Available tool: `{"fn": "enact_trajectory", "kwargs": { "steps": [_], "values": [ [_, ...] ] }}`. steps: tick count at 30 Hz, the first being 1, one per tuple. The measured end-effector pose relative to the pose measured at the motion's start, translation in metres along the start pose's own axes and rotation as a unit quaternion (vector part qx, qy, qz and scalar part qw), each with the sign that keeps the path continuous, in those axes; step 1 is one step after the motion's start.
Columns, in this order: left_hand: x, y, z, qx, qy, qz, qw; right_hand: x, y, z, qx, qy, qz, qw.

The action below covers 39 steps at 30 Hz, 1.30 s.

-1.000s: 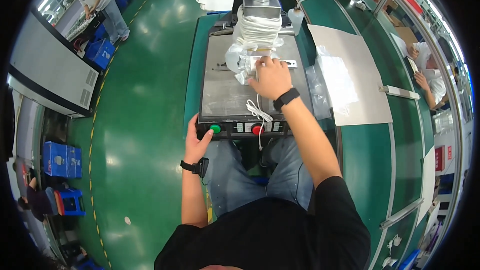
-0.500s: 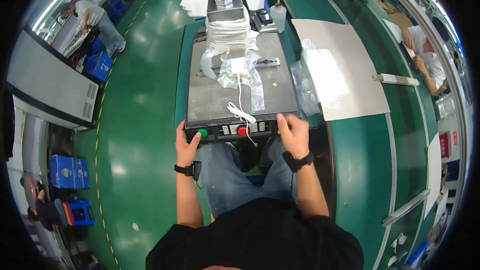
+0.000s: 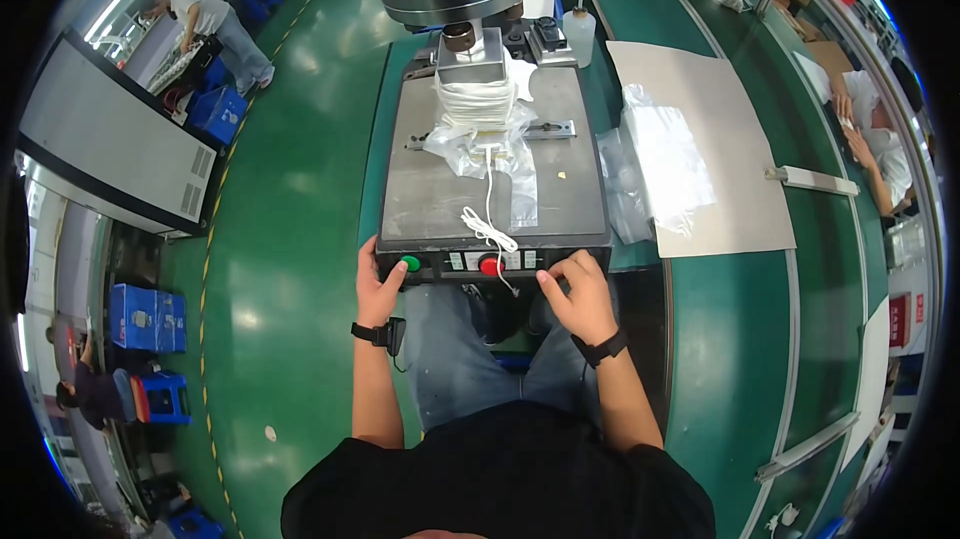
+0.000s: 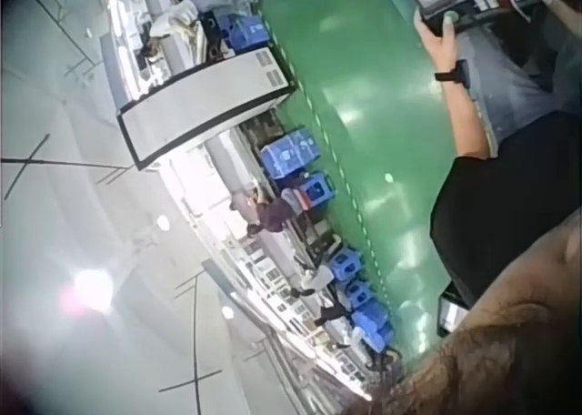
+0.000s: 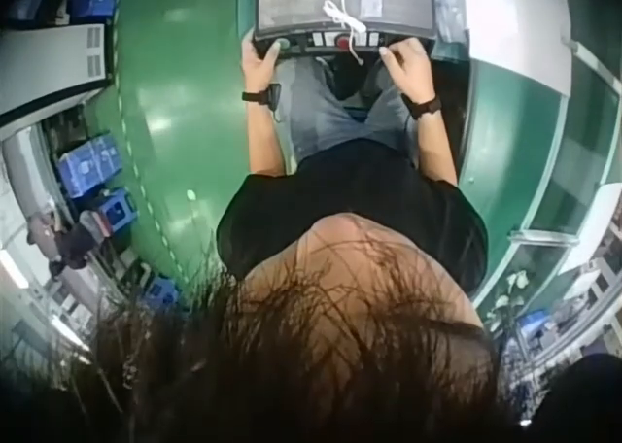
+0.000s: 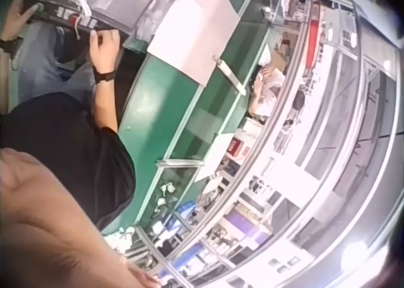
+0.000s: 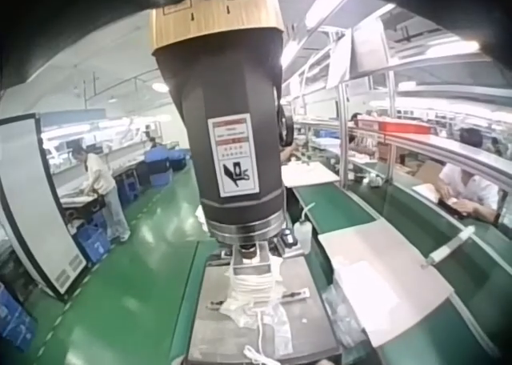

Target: Operate an assembly machine to join electronic components.

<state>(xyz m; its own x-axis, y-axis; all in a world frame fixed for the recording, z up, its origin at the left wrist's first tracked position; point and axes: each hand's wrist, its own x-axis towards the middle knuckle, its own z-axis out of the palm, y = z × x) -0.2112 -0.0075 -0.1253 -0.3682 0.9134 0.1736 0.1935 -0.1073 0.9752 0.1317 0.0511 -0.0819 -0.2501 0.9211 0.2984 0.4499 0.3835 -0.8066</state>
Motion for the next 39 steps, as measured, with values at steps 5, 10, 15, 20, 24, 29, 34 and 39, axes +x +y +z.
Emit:
{"fn": "enact_trajectory", "kwargs": {
  "steps": [5,10,15,20,24,29,34,39],
  "values": [
    [0.002,-0.004,-0.005,-0.017,-0.024,0.003,1.0,0.001,-0.007,-0.002,-0.067,0.003,-0.074,0.995],
    [0.002,-0.004,-0.006,-0.017,-0.022,0.017,0.999,0.019,-0.049,-0.013,-0.095,-0.069,-0.006,0.993],
    [-0.002,-0.005,-0.006,0.046,0.003,0.035,0.998,0.085,-0.075,0.017,-0.171,-0.046,0.003,0.984],
    [-0.002,-0.006,-0.009,0.111,0.004,0.078,0.991,0.152,-0.069,0.058,-0.269,-0.134,0.058,0.952],
    [-0.005,-0.002,-0.007,0.156,0.027,0.124,0.98,0.169,-0.05,0.067,-0.209,-0.186,0.063,0.958],
    [-0.004,-0.003,-0.005,0.172,0.038,0.119,0.977,0.173,-0.028,0.082,-0.224,-0.113,0.055,0.967],
    [-0.009,-0.019,-0.009,0.238,0.036,0.127,0.962,0.184,-0.032,0.075,0.189,-0.188,0.216,0.939],
    [-0.007,-0.025,0.002,0.217,0.018,0.134,0.967,0.141,-0.07,-0.056,0.387,-0.221,0.222,0.867]
  ]
}}
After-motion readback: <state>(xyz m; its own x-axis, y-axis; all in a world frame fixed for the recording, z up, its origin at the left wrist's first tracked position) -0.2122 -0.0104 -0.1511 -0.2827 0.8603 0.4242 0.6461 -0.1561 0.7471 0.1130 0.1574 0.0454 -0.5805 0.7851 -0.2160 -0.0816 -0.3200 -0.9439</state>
